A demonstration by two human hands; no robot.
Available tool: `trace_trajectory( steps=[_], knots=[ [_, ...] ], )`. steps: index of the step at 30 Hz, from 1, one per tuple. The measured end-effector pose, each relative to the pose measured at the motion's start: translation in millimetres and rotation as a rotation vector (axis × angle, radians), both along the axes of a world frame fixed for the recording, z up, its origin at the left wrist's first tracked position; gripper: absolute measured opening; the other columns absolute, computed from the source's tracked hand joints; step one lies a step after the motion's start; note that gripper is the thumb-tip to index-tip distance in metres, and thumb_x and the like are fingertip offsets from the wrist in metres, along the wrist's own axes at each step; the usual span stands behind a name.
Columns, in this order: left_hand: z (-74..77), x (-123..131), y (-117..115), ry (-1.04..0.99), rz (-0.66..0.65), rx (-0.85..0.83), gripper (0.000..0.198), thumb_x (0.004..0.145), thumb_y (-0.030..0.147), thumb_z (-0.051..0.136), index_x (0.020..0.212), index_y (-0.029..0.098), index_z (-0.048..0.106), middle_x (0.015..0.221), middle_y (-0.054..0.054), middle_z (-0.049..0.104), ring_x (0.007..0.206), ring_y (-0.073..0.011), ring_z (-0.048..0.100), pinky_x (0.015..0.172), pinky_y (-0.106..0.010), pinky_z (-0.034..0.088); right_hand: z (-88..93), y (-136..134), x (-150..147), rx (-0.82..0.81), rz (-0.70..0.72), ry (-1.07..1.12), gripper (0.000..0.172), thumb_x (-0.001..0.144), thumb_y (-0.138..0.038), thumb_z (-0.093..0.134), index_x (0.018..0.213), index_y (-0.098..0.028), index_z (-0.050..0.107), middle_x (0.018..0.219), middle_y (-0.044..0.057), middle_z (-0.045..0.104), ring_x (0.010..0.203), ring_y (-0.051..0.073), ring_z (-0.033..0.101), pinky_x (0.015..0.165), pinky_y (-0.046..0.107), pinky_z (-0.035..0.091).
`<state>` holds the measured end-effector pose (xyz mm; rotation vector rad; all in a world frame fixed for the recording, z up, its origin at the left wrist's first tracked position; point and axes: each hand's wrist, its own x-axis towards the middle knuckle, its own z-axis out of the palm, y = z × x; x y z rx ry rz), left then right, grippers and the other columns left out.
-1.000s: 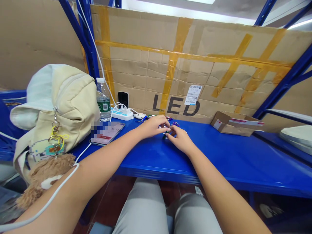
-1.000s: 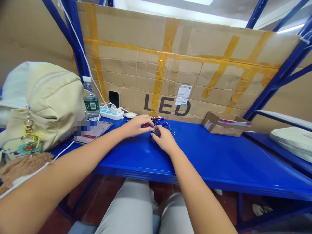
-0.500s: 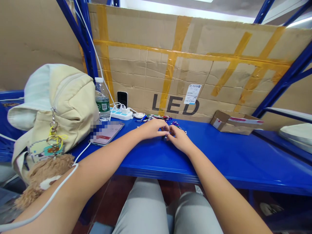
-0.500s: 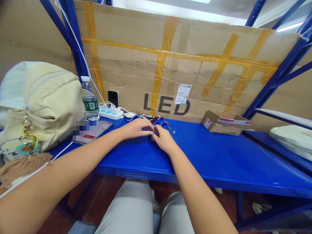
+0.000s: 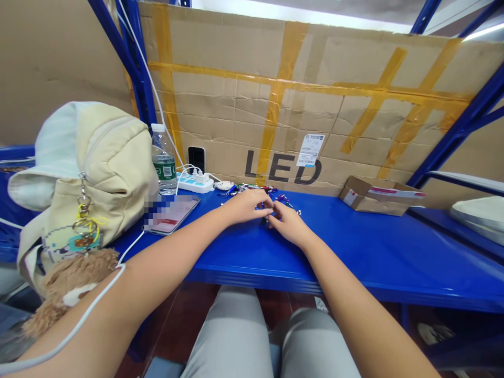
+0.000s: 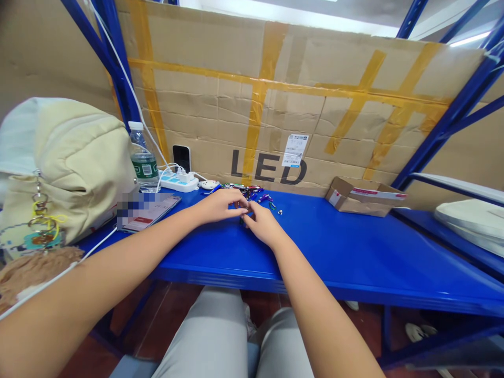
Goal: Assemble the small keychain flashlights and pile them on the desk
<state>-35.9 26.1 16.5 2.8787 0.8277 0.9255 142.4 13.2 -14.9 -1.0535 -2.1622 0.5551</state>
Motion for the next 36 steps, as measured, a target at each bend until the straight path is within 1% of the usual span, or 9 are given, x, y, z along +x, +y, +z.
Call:
trace_trajectory(
  steps=[5, 12, 20, 28, 36],
  knots=[
    [0.1, -0.5, -0.3, 0.021, 0.016, -0.004, 0.016, 0.081, 0.027, 0.057, 0.087, 0.015, 0.065, 0.084, -0.003, 0.063, 0.075, -0.0128, 0.056, 0.071, -0.025, 0.042, 2.1, -1.8, -1.2, 0.002, -0.019, -0.044, 0.01, 0.08, -0.021, 0.047, 0.088, -0.018, 0.053, 0.076, 0.002, 0.064, 0.065, 0.014, 0.059, 0.063, 0.026, 0.044],
    [0.4, -0.4, -0.6, 0.021, 0.021, -0.018, 0.015, 0.08, 0.027, 0.057, 0.087, 0.015, 0.065, 0.083, -0.003, 0.063, 0.075, -0.0127, 0.056, 0.07, -0.025, 0.042, 2.2, -1.9, -1.4, -0.008, -0.044, -0.057, 0.008, 0.081, -0.021, 0.047, 0.085, -0.018, 0.052, 0.075, 0.002, 0.064, 0.064, 0.014, 0.058, 0.061, 0.026, 0.043],
    [1.3, -0.5, -2.3, 0.026, 0.038, -0.028, 0.015, 0.08, 0.027, 0.057, 0.086, 0.016, 0.064, 0.086, -0.003, 0.064, 0.079, -0.0139, 0.057, 0.074, -0.026, 0.042, -1.4, 1.5, 0.6, -0.004, -0.05, -0.069, 0.01, 0.081, -0.025, 0.047, 0.087, -0.018, 0.052, 0.075, 0.001, 0.063, 0.065, 0.014, 0.058, 0.06, 0.026, 0.041],
    [0.9, -0.4, -2.1, 0.08, 0.053, -0.034, 0.017, 0.081, 0.029, 0.056, 0.087, 0.015, 0.065, 0.088, -0.005, 0.064, 0.083, -0.0161, 0.057, 0.076, -0.028, 0.042, -3.7, 2.9, 1.4, 0.016, -0.046, -0.084, 0.013, 0.083, -0.029, 0.045, 0.083, -0.018, 0.051, 0.076, 0.002, 0.062, 0.067, 0.015, 0.055, 0.06, 0.027, 0.041],
    [4.0, 1.1, -8.1, 0.096, 0.071, -0.035, 0.017, 0.082, 0.029, 0.055, 0.087, 0.015, 0.064, 0.09, -0.006, 0.063, 0.085, -0.0167, 0.057, 0.077, -0.028, 0.043, -2.7, 1.4, 1.6, -0.008, -0.031, -0.073, 0.013, 0.083, -0.028, 0.044, 0.087, -0.018, 0.051, 0.081, 0.003, 0.062, 0.07, 0.015, 0.056, 0.064, 0.027, 0.041]
  ],
)
